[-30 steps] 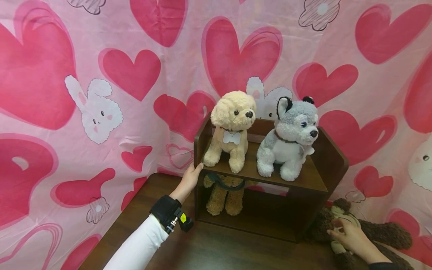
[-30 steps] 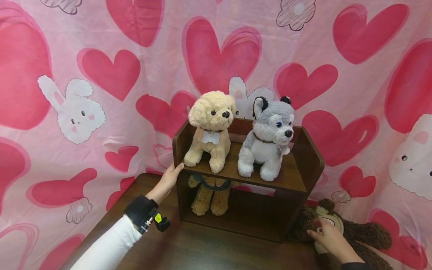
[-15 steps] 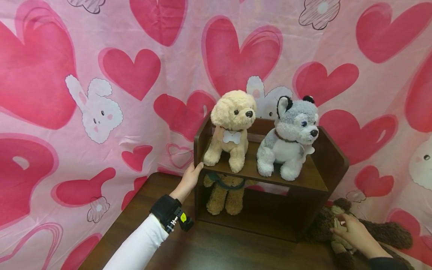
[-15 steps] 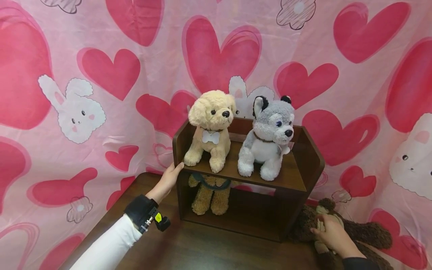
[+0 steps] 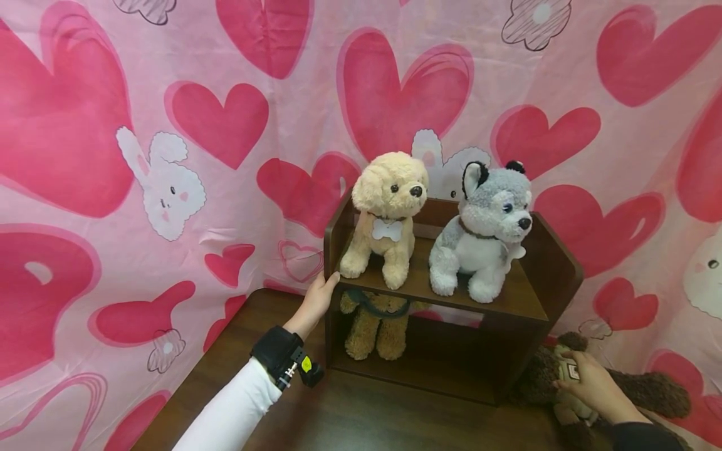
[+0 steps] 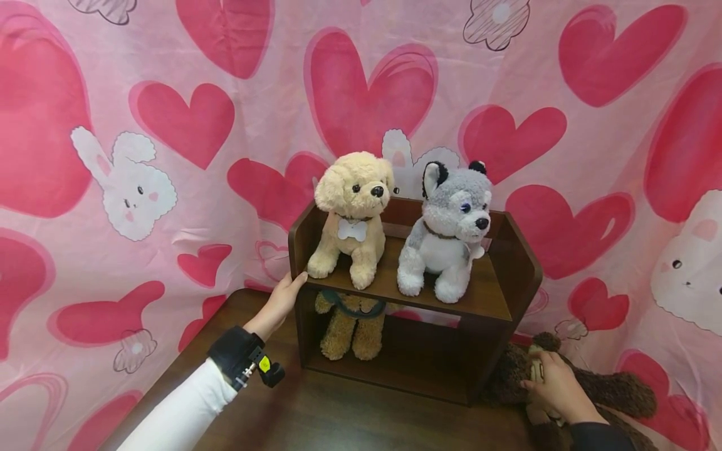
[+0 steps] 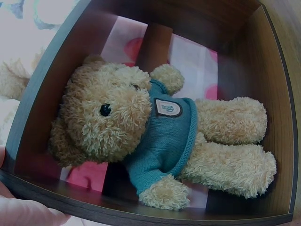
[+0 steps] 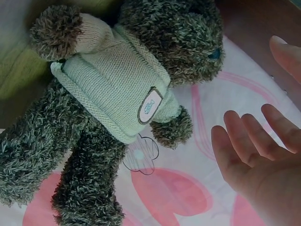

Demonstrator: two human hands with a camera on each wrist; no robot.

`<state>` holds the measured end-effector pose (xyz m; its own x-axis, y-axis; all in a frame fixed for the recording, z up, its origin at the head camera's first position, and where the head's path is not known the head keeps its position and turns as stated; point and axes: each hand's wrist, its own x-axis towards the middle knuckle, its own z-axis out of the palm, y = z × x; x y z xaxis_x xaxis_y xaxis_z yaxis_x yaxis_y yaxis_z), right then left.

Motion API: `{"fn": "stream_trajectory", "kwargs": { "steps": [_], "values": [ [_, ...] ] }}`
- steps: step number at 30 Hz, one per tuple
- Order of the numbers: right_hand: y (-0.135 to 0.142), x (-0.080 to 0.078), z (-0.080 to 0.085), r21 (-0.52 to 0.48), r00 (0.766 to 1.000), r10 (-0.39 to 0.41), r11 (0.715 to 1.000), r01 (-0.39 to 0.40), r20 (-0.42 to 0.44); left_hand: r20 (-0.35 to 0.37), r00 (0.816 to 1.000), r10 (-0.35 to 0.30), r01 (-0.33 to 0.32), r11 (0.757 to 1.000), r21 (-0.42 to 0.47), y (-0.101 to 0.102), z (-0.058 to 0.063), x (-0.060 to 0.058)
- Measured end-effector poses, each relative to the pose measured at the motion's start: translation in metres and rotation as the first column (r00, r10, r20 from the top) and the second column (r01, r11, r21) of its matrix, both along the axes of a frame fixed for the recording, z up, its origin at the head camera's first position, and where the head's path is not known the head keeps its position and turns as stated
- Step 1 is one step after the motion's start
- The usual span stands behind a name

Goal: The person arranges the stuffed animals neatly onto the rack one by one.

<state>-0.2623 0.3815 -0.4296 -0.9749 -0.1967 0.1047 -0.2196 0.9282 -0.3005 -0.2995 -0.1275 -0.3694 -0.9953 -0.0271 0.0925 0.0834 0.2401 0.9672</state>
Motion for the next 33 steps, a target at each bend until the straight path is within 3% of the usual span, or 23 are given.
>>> {"fn": "stream_trajectory", "kwargs": {
  "steps": [12, 26, 33],
  "values": [
    [0.007, -0.009, -0.010, 0.019, 0.998, 0.009, 1.000, -0.008, -0.058, -0.001, 1.000, 0.005, -0.005, 1.000, 0.005, 0.001, -0.001, 0.000],
    [0.025, -0.024, -0.028, 0.075, 0.999, -0.026, 0.997, 0.024, 0.024, -0.007, 1.000, -0.006, 0.006, 1.000, 0.024, 0.000, 0.000, 0.001],
    [0.034, -0.028, -0.041, 0.118, 0.998, -0.055, 0.991, 0.055, -0.009, -0.020, 1.000, -0.003, 0.003, 1.000, 0.012, 0.001, 0.002, 0.002]
  ]
}}
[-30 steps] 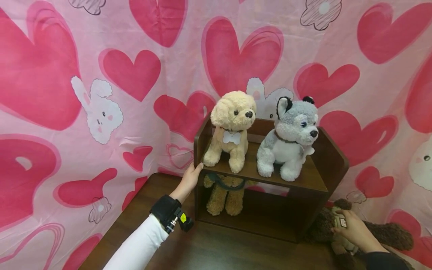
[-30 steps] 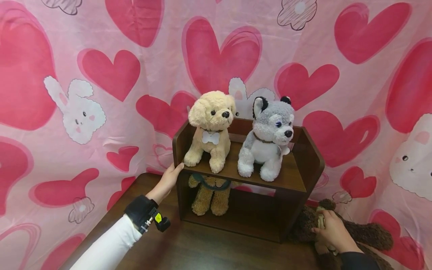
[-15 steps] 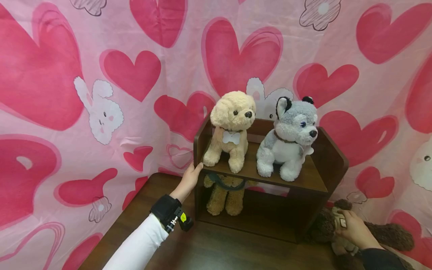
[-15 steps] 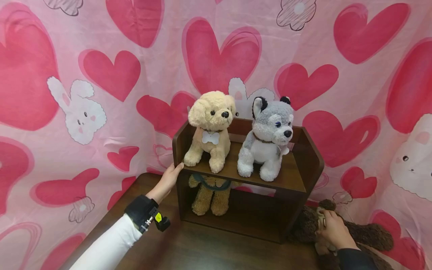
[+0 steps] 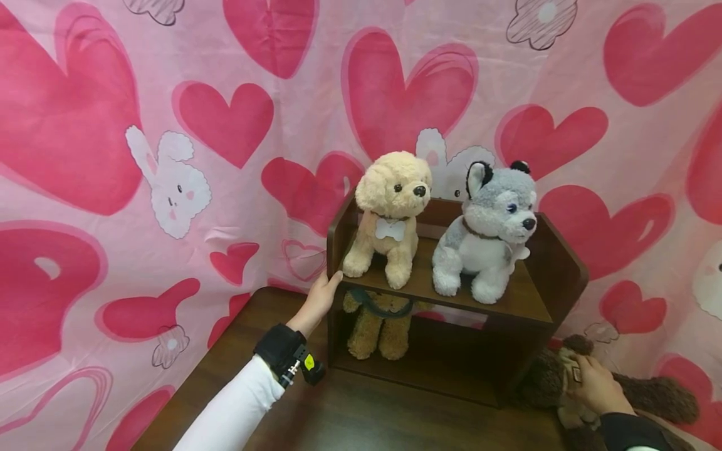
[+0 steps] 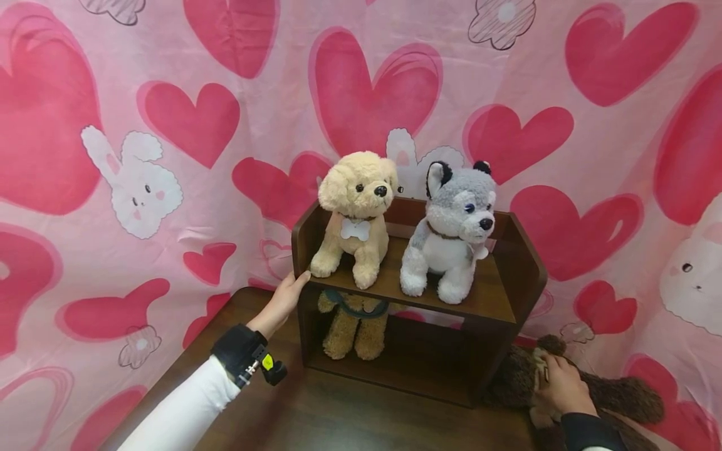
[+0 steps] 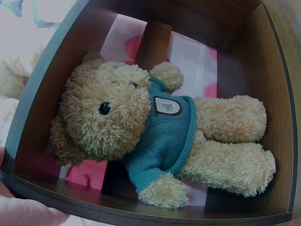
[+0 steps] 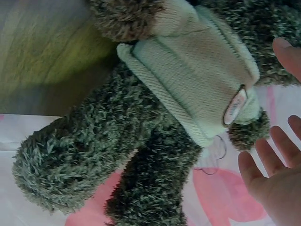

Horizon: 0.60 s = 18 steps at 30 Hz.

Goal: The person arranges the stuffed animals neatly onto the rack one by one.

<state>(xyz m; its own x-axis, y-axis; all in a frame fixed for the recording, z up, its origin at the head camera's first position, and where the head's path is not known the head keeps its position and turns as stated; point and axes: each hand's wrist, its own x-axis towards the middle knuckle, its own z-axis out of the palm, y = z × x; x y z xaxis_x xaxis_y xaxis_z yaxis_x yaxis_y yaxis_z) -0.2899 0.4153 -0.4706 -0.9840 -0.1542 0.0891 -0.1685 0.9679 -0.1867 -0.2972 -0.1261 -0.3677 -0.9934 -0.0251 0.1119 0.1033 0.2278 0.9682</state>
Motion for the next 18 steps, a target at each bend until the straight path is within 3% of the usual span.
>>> {"fn": "stream_trajectory", "kwargs": {
  "steps": [8, 18],
  "values": [
    [0.008, 0.000, -0.006, -0.002, 0.990, -0.082, 0.997, 0.082, 0.112, 0.005, 1.000, 0.001, -0.001, 1.000, -0.005, 0.002, -0.001, -0.003],
    [0.011, 0.003, -0.020, 0.016, 0.977, -0.156, 0.988, 0.155, 0.149, 0.023, 1.000, 0.002, -0.002, 1.000, 0.002, 0.005, 0.004, -0.004]
  ]
}}
